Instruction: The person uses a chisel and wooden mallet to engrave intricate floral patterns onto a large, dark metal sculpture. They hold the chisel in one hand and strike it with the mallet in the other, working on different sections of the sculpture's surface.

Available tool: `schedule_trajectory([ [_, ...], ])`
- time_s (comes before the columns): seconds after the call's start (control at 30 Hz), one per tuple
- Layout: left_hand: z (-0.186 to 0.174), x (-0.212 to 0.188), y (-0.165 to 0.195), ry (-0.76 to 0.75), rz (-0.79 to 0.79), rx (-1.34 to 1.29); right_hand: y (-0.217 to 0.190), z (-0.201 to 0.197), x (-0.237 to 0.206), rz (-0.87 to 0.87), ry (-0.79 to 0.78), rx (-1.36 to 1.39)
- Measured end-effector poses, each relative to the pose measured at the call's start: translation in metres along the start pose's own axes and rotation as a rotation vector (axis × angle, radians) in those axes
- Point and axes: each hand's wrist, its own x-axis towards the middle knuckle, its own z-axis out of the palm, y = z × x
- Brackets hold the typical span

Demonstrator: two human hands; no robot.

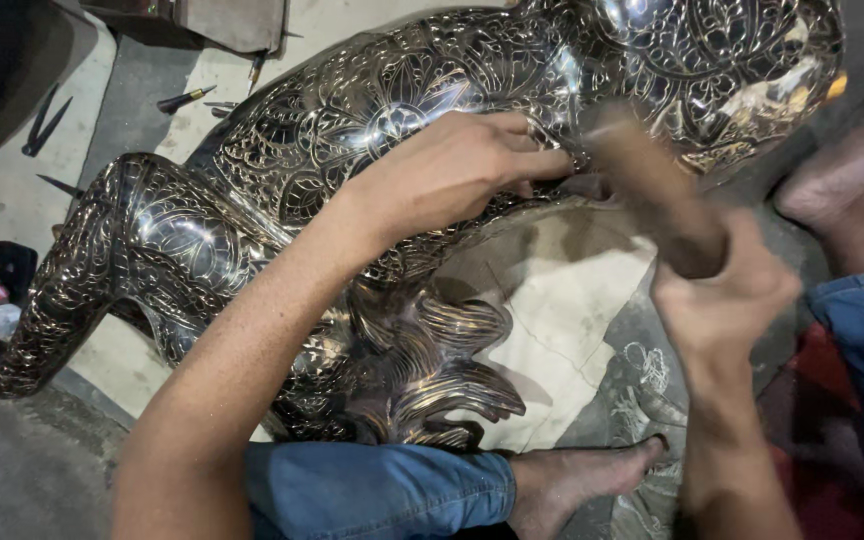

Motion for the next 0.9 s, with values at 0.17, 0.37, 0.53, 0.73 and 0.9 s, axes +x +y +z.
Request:
schedule_trajectory([
  [0.17,0.005,0.000,-0.001,-0.041,-0.076,-0.009,0.001,-0.001,-0.001,0.015,-0.007,0.015],
  [0.37,0.010,0.000,-0.003,-0.013,-0.037,0.039,0.013,0.003,-0.001,0.066,-0.043,0.194],
  [0.53,0.004,0.000,-0.002,-0.016,-0.016,0.027,0.020,0.008,-0.006,-0.037,0.018,0.055],
  [0.73,-0.003,0.003,0.003,-0.004,0.003,-0.016,0.006,0.006,0.002,-0.021,-0.068,0.063],
  [0.9,-0.004,0.002,0.004,-0.003,0.000,0.003,-0.014,0.001,0.009,-0.133,0.030,-0.078],
])
